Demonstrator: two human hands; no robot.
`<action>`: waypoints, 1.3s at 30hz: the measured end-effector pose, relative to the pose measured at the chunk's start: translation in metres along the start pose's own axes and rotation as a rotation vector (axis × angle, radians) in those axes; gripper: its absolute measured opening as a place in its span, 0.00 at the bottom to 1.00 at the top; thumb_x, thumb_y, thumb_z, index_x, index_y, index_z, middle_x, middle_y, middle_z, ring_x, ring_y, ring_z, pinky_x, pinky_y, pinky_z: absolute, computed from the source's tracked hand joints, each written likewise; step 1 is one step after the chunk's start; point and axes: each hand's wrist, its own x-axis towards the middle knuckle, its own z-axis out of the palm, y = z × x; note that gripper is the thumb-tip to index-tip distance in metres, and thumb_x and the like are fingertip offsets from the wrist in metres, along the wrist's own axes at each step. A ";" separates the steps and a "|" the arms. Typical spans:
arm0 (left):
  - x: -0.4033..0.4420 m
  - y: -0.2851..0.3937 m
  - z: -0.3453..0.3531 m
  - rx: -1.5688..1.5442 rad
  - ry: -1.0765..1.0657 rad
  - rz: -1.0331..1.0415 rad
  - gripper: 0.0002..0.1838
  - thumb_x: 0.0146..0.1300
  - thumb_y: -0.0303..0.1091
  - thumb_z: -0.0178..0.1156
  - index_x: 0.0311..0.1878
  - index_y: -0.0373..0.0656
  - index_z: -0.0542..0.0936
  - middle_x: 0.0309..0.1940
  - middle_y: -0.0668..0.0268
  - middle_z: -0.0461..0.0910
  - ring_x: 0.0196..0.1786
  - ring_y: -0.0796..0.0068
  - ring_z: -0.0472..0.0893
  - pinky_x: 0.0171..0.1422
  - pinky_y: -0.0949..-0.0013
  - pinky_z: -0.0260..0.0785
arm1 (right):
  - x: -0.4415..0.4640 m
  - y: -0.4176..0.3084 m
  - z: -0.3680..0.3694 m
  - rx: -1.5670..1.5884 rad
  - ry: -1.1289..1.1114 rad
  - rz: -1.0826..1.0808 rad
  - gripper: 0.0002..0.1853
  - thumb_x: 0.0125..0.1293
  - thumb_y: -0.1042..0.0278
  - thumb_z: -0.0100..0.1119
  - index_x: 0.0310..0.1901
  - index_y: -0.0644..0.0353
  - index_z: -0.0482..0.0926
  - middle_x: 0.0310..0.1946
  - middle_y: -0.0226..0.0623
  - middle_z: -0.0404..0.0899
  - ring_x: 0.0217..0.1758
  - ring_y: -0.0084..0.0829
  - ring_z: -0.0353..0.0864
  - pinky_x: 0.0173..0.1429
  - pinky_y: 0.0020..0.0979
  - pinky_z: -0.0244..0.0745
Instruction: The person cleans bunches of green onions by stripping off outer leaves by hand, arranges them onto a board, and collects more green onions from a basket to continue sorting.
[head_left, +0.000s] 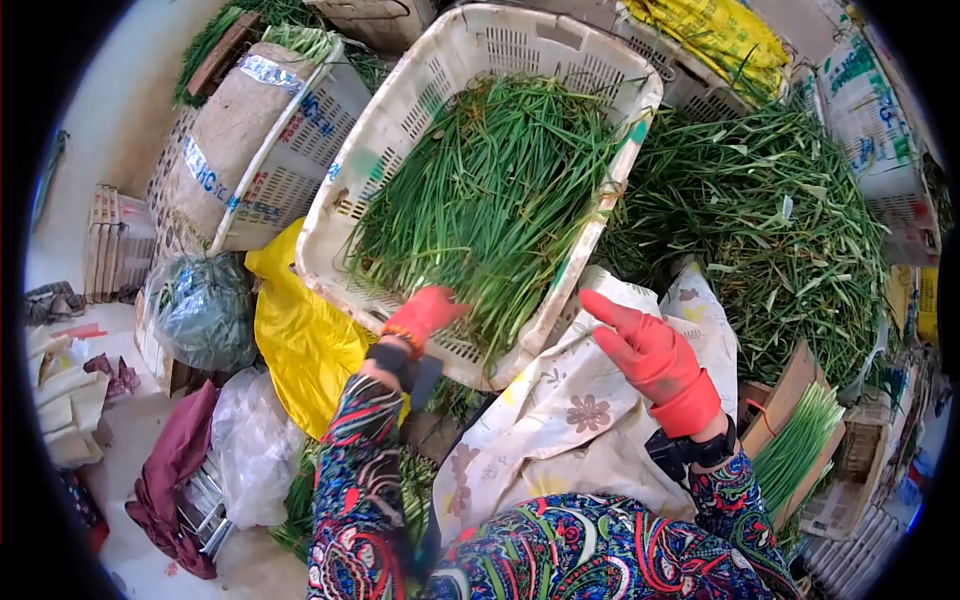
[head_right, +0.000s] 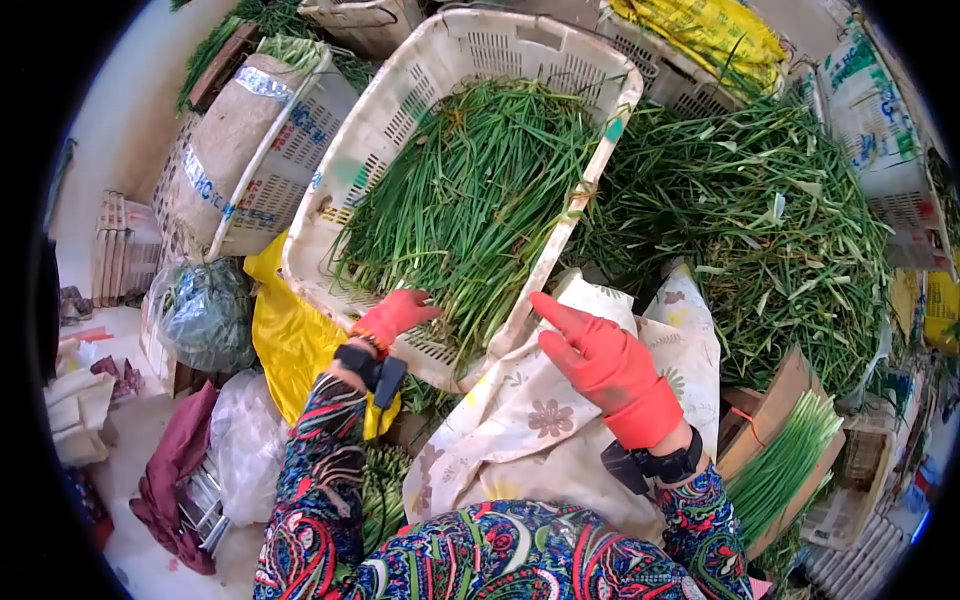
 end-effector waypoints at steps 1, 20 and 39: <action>0.010 0.006 0.004 0.068 -0.012 -0.035 0.34 0.47 0.58 0.59 0.45 0.33 0.77 0.41 0.46 0.77 0.47 0.53 0.77 0.53 0.62 0.66 | 0.003 0.004 0.004 0.033 -0.004 -0.008 0.20 0.61 0.65 0.54 0.56 0.54 0.71 0.39 0.39 0.80 0.38 0.26 0.77 0.44 0.25 0.69; 0.031 0.059 0.083 0.173 -0.261 -0.107 0.48 0.45 0.52 0.60 0.63 0.29 0.54 0.42 0.49 0.77 0.47 0.55 0.77 0.50 0.62 0.70 | 0.045 0.025 0.010 0.024 -0.237 0.234 0.18 0.63 0.67 0.51 0.55 0.56 0.72 0.47 0.37 0.78 0.50 0.25 0.75 0.53 0.24 0.67; 0.078 0.031 0.026 -0.019 0.035 -0.029 0.23 0.43 0.36 0.60 0.44 0.34 0.73 0.35 0.47 0.78 0.41 0.50 0.78 0.44 0.58 0.71 | 0.021 0.051 0.008 0.016 -0.078 0.202 0.18 0.61 0.58 0.53 0.52 0.52 0.74 0.43 0.40 0.78 0.47 0.36 0.77 0.50 0.28 0.71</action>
